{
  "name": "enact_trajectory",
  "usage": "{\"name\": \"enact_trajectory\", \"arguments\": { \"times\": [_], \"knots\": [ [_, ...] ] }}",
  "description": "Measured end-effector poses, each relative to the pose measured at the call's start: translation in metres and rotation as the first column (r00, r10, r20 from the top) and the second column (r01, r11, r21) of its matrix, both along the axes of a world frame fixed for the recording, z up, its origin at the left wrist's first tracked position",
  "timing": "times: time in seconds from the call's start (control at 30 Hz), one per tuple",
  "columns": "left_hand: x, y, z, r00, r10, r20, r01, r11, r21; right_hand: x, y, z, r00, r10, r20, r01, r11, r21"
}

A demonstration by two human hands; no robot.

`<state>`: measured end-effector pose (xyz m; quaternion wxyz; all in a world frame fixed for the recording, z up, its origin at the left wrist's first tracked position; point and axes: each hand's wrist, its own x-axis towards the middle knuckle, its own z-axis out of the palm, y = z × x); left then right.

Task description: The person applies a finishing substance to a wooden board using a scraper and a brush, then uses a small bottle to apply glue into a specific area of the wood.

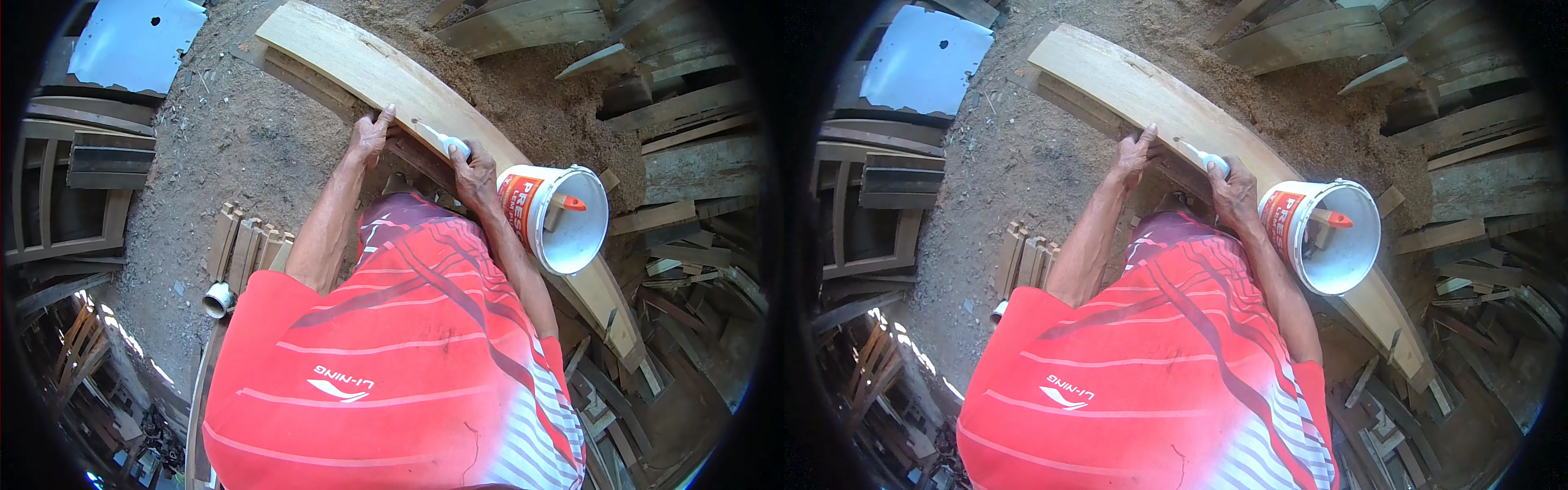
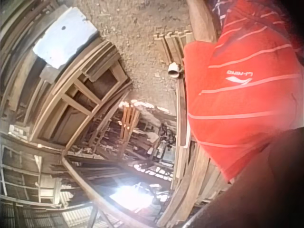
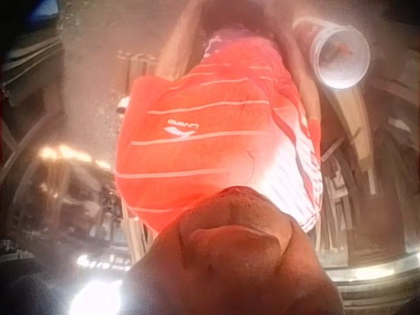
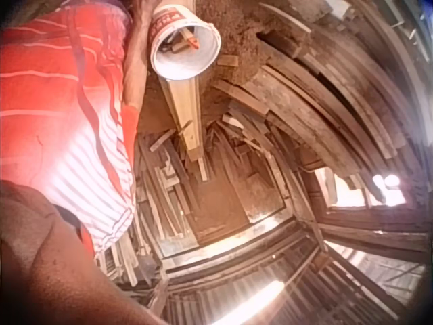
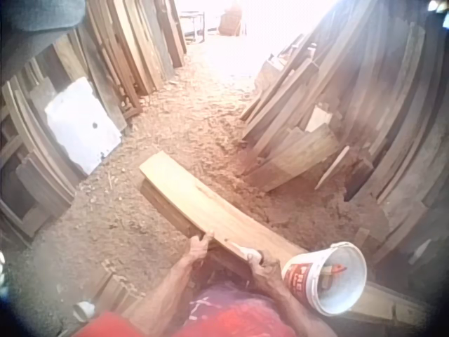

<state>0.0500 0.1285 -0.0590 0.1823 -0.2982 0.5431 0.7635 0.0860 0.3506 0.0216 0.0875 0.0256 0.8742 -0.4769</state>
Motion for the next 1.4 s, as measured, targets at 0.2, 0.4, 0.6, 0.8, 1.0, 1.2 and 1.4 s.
{"name": "enact_trajectory", "arguments": {
  "times": [0.2, 0.4, 0.6, 0.8, 1.0, 1.2, 1.4],
  "knots": [
    [0.000, -0.001, -0.002, 1.000, -0.002, 0.021, 0.002, 1.000, -0.007, 0.000, 0.001, -0.004, 1.000, 0.004, 0.019, -0.004, 1.000, -0.001],
    [0.000, 0.000, -0.009, 1.000, -0.005, 0.025, 0.005, 1.000, -0.017, 0.002, 0.001, -0.003, 1.000, -0.003, -0.001, 0.003, 0.999, -0.034],
    [-0.002, -0.004, -0.017, 0.997, -0.081, -0.009, 0.079, 0.992, -0.096, 0.004, 0.011, -0.010, 0.992, -0.064, 0.112, 0.075, 0.992, -0.097],
    [0.001, 0.000, -0.012, 0.999, -0.044, 0.026, 0.045, 0.998, -0.052, 0.032, 0.032, -0.003, 0.955, 0.158, 0.251, -0.011, 0.865, -0.502],
    [0.010, 0.013, -0.021, 0.999, 0.049, -0.021, -0.051, 0.991, -0.122, 0.086, 0.073, 0.007, 0.940, 0.256, 0.226, -0.109, 0.853, -0.511],
    [0.075, 0.044, -0.040, 0.981, 0.194, 0.020, -0.177, 0.926, -0.333, 0.129, 0.119, 0.029, 0.904, 0.361, 0.230, -0.233, 0.866, -0.443],
    [0.134, 0.080, -0.023, 0.987, 0.098, -0.128, -0.149, 0.853, -0.500, 0.163, 0.159, 0.019, 0.845, 0.420, 0.329, -0.215, 0.833, -0.511]
  ]
}}
